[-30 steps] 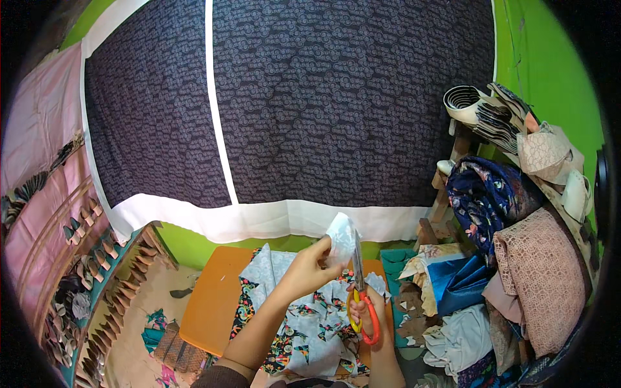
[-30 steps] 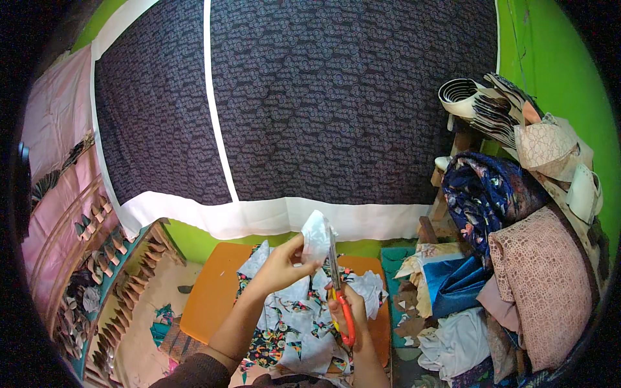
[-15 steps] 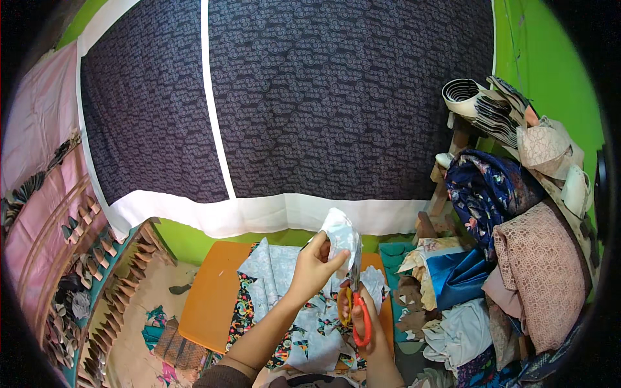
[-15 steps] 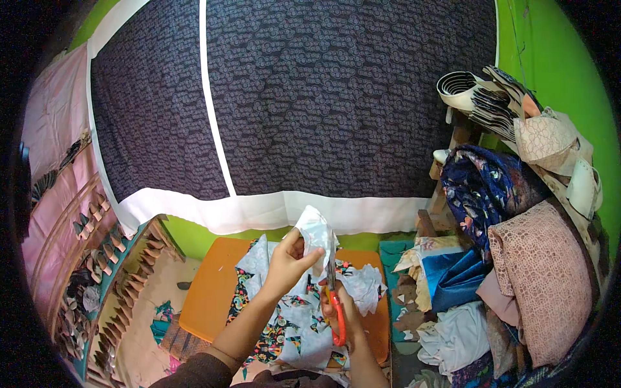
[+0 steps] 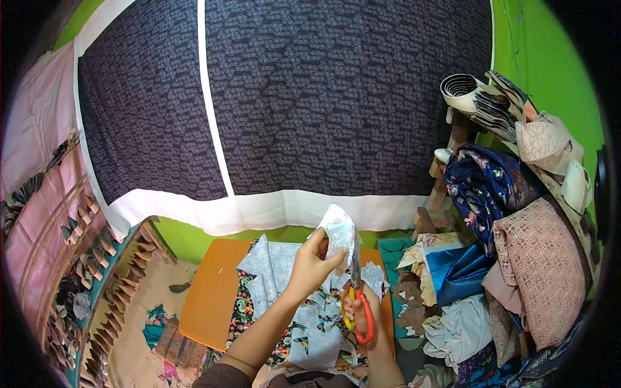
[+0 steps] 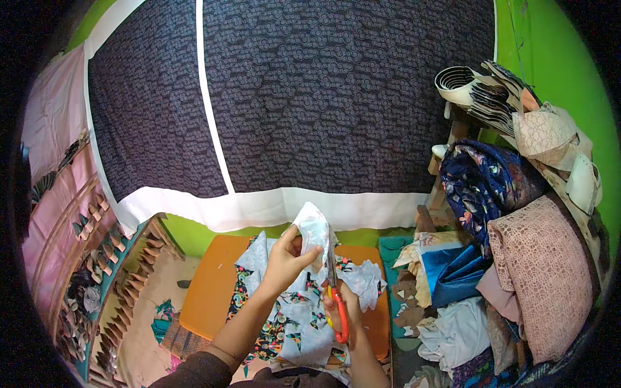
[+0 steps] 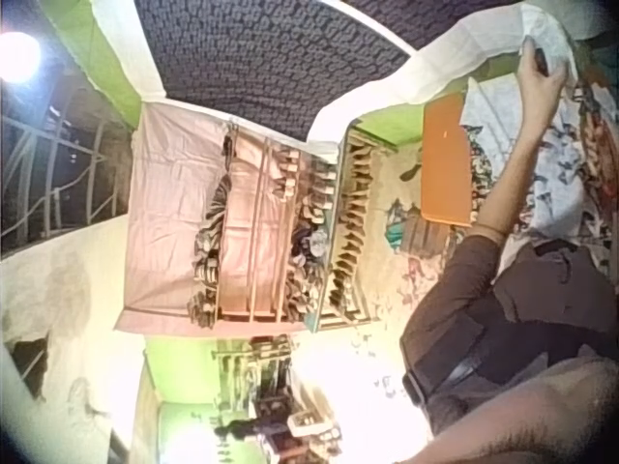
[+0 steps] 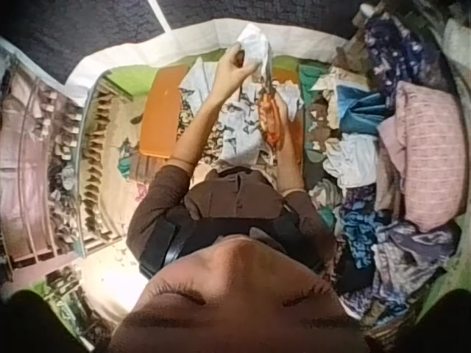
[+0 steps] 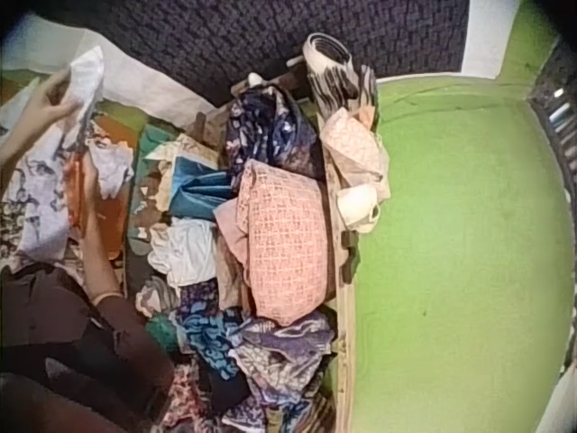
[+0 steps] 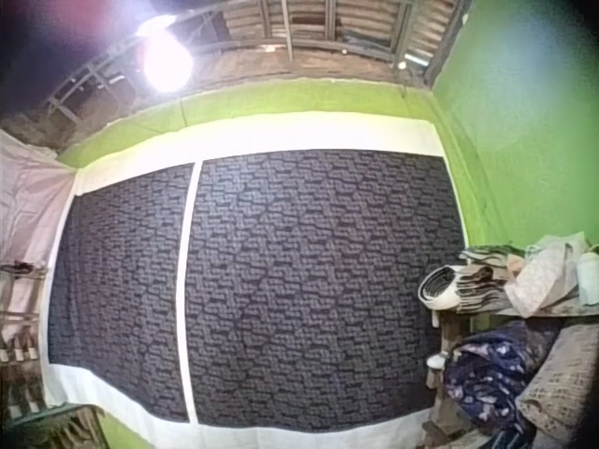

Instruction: Cutting out pieces of patterned and plain fabric using a pair of scissors on a table.

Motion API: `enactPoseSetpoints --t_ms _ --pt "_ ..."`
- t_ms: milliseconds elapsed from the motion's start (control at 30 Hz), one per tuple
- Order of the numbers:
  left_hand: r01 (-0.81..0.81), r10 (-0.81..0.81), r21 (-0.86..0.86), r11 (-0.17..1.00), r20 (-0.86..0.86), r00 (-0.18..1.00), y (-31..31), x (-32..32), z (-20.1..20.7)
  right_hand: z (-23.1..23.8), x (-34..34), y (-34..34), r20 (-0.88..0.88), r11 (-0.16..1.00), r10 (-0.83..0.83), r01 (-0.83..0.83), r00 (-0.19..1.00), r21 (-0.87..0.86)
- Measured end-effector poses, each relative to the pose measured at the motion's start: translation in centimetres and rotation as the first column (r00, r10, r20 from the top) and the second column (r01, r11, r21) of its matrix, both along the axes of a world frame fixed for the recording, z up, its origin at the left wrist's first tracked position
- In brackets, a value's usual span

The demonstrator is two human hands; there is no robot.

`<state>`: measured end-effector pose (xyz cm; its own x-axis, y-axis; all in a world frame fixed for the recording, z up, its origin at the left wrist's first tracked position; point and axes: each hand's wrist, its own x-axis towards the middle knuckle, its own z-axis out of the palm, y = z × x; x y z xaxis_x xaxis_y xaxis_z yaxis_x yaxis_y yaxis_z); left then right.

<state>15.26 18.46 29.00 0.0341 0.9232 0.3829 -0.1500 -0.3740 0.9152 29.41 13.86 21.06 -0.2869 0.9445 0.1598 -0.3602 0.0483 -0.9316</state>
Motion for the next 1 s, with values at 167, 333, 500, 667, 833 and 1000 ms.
enactPoseSetpoints --t_ms 167,333,500,667,833,1000 --pt "0.008 -0.008 -0.027 1.0 -0.002 1.0 -0.1 0.0 -0.2 0.3 -0.2 -0.3 0.016 0.998 -0.031 0.03 0.999 0.06" --pt "0.072 -0.073 -0.017 0.997 -0.114 0.991 -0.4 -0.2 -0.4 0.4 0.6 0.4 -0.026 0.996 0.038 -0.036 0.999 0.081" --pt "0.033 -0.048 -0.068 0.997 -0.221 0.974 -1.0 -0.3 0.4 0.8 0.5 0.6 -0.013 0.988 0.044 -0.045 0.999 -0.147" --pt "0.032 -0.055 -0.104 0.994 -0.227 0.972 -1.0 -0.6 0.5 1.6 0.6 0.4 0.003 0.992 -0.015 0.015 1.0 -0.124" --pt "-0.027 0.026 -0.011 1.0 -0.044 0.999 -0.8 0.3 0.3 0.6 1.0 0.1 0.125 0.992 -0.052 0.036 0.991 0.124" --pt "-0.141 0.141 -0.022 0.99 -0.021 0.99 -0.5 0.9 -0.2 -0.4 1.3 0.0 0.212 0.987 -0.102 0.073 0.972 0.142"
